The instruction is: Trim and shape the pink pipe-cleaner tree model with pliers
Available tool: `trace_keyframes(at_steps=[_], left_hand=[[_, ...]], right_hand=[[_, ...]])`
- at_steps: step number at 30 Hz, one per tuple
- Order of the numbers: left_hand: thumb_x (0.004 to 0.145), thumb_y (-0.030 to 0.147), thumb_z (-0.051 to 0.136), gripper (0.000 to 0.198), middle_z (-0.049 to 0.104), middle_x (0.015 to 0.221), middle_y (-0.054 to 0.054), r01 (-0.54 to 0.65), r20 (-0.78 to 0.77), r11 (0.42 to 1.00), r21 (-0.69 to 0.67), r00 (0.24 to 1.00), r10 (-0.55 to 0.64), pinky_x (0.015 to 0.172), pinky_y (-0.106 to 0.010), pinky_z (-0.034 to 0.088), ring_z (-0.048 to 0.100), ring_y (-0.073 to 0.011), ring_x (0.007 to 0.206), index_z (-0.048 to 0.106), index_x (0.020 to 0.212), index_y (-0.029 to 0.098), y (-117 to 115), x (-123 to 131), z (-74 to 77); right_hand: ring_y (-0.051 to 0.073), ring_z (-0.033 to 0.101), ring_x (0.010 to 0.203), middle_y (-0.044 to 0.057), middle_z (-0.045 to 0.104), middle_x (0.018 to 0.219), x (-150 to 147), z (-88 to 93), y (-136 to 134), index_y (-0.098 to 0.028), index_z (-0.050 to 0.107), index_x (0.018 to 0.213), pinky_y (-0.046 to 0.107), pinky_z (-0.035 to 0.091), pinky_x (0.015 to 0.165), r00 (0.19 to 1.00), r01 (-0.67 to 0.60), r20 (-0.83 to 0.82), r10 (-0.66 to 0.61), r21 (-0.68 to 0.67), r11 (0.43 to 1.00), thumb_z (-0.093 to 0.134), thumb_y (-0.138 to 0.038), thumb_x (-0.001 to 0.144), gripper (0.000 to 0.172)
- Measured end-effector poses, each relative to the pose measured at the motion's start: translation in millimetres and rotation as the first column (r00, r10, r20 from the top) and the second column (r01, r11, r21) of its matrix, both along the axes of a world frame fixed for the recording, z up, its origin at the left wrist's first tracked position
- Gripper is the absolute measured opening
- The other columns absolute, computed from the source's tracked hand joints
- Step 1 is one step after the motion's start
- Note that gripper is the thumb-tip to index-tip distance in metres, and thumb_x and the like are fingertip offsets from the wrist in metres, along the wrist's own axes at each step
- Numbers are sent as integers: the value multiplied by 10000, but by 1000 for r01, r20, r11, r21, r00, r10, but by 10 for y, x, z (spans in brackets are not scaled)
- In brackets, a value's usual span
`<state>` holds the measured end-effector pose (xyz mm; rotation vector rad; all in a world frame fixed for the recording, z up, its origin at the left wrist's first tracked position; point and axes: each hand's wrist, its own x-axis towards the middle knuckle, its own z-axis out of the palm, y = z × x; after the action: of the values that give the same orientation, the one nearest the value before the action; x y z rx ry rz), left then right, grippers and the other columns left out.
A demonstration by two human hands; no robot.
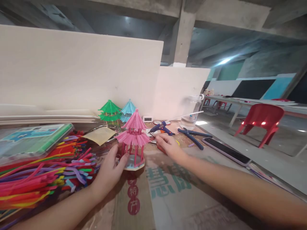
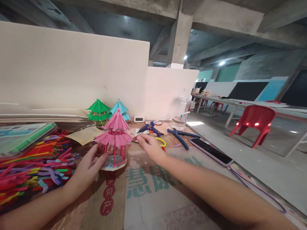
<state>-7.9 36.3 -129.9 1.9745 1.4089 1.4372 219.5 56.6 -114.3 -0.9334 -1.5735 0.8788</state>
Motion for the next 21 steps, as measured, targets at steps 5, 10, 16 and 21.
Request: trace_keyframes(at_steps=[5,10,16,21], left_hand=[[794,490,480,436,685,1127,-100,-60,14,998,-22,998,61,950,-417,499,624,-288,1100,585,1102,199,62,-61,-72],[816,453,490,397,688,1139,-98,-55,-4,998,27,998,55,944,-420,512,630,-287,1087,600,1103,201,50,-76,-66],[822,458,496,384,688,1123,-93,-3,-23,997,78,1000,5,961,-404,503,630,-276,1074,613,1086,205,17,-72,-39],[813,503,496,434,661,1174,-109,-38,-15,998,45,999,38,1011,-439,463,600,-292,1128,593,1110,202,20,-83,-83]], right_hand=[[94,233,466,-83,284,501,-88,-146,195,-212,471,664,250,162,449,999,-27,-47,26,-25,999,494,-800,718,591],[97,231,476,-76,301,518,-13,-180,116,-182,565,757,259,148,457,996,1,-94,-4,-30,1000,541,-750,738,569],[110,265,513,-54,336,556,-35,-180,83,-176,583,749,269,163,477,998,-2,-66,1,-14,1000,532,-701,776,528],[112,247,517,-57,313,564,-35,-201,101,-188,573,740,269,172,486,998,-10,-62,9,-14,1000,540,-653,789,468]])
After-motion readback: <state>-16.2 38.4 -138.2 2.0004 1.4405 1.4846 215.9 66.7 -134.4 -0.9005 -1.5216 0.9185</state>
